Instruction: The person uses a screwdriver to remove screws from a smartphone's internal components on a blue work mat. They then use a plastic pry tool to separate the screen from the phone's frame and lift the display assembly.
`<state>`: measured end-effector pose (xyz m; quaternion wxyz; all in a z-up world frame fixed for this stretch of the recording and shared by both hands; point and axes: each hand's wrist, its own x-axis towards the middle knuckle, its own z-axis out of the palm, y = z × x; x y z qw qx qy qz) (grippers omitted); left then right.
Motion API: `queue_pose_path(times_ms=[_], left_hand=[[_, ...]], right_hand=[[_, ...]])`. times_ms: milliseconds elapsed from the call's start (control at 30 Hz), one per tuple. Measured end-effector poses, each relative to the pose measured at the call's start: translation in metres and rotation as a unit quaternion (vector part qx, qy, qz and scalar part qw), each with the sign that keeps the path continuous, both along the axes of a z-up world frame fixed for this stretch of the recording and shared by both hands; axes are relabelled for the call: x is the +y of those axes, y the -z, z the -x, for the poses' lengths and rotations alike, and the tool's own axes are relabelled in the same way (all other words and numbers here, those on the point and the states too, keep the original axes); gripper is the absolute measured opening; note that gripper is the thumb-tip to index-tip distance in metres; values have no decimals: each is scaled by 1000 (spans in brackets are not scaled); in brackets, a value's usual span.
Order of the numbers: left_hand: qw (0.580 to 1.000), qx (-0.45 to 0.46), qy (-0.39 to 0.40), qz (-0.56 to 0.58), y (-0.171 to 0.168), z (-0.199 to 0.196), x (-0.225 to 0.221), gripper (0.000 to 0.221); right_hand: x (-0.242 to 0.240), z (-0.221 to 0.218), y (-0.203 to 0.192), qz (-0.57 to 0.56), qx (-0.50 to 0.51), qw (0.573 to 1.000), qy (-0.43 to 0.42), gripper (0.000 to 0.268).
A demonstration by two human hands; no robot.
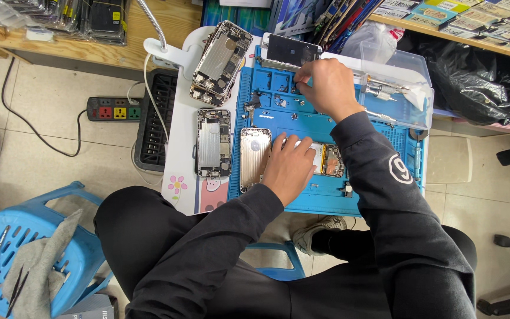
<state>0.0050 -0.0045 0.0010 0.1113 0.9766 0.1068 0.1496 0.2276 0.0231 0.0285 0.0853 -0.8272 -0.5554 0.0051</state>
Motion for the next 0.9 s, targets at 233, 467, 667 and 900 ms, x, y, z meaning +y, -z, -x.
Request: queue_pose_path(times_ms=[233, 467, 667, 900], left_hand=[[1000, -2, -1, -3, -1, 1, 0, 22], [999, -19, 19, 35, 7, 1, 2, 25], [996, -40, 48, 69, 11, 4, 4, 25], [997, -36, 44, 46, 2, 5, 9, 26]], right_hand=[[-5, 5, -9, -17, -10, 1000, -11, 14], [-59, 27, -64, -83, 17, 996, 7, 7], [-148, 43, -68, -39, 65, 995, 65, 10], [-205, 61, -40, -70, 107, 988, 89, 8]])
